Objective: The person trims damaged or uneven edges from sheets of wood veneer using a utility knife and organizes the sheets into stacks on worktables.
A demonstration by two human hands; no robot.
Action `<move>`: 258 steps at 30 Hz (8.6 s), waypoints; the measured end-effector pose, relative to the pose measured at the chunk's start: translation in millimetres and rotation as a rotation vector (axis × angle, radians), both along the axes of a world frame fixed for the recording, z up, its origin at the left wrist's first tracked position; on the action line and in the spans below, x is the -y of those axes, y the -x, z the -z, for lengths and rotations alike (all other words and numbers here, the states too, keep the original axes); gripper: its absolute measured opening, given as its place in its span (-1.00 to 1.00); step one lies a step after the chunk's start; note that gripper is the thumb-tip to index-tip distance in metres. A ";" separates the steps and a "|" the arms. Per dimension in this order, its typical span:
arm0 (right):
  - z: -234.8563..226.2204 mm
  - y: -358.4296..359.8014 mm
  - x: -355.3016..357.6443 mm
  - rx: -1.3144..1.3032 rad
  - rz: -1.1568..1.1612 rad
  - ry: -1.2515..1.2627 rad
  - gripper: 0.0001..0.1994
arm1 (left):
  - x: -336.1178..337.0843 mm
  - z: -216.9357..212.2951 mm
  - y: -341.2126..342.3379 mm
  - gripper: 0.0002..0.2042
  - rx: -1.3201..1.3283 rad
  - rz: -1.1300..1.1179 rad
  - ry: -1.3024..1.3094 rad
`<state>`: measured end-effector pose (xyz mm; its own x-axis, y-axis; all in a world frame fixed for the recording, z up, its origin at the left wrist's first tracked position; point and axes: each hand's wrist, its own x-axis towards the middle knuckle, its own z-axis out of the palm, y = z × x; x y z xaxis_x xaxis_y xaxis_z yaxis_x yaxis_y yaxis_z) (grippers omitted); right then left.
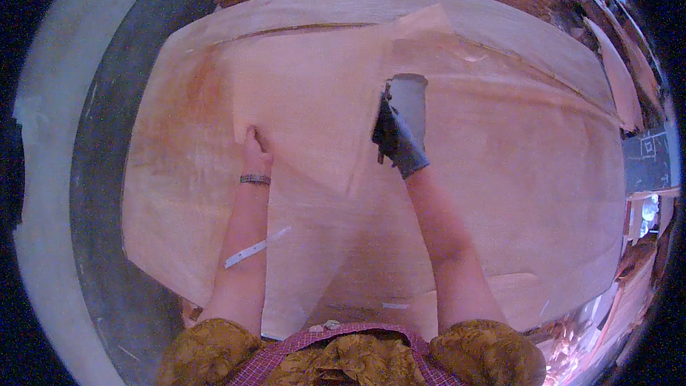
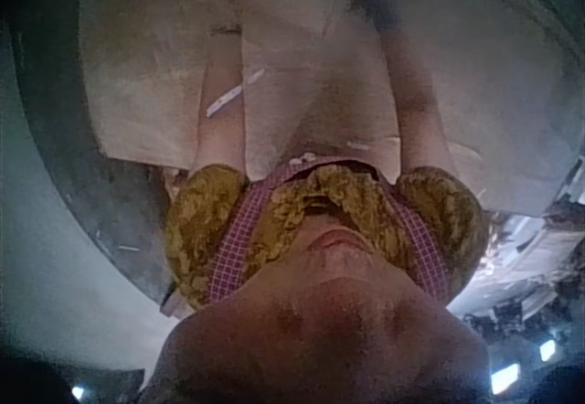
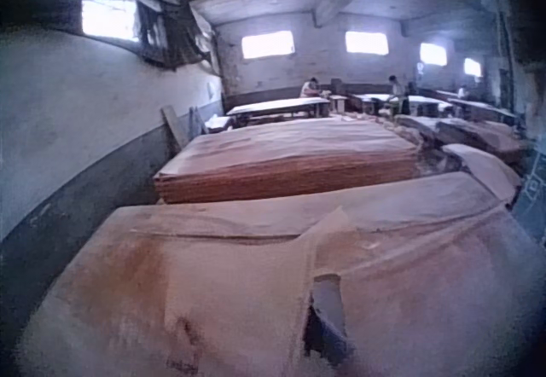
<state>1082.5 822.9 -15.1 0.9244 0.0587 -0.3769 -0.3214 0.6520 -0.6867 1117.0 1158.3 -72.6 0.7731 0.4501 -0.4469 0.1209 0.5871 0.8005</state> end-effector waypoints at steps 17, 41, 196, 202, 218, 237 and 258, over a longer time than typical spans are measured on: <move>-84.9 106.0 126.1 0.037 0.055 0.565 -0.55 | -5.2 1.3 -35.0 -0.38 0.406 0.319 0.488; -43.0 -14.1 219.8 -0.179 -0.221 1.121 -0.65 | -107.8 -64.8 -69.5 -0.72 -0.065 0.301 -0.686; -37.2 -165.8 91.3 0.679 -0.871 2.223 -0.76 | 95.1 -59.5 -137.0 -0.13 0.120 1.080 -2.246; -37.3 -95.3 145.7 0.564 -0.774 2.351 -0.81 | 271.0 -96.7 -49.8 -0.41 0.242 1.099 -1.966; 1.8 72.0 106.3 0.188 -0.480 2.079 -0.80 | 297.0 -24.4 -12.7 -0.43 0.530 0.993 -1.917; 0.5 81.1 60.6 0.323 -0.097 1.926 -0.78 | 274.5 -45.2 -114.1 -0.40 0.404 1.041 -1.921; 5.3 70.9 46.8 0.177 -0.328 2.202 -0.74 | -304.7 -132.6 167.0 -0.70 -0.858 0.836 -2.036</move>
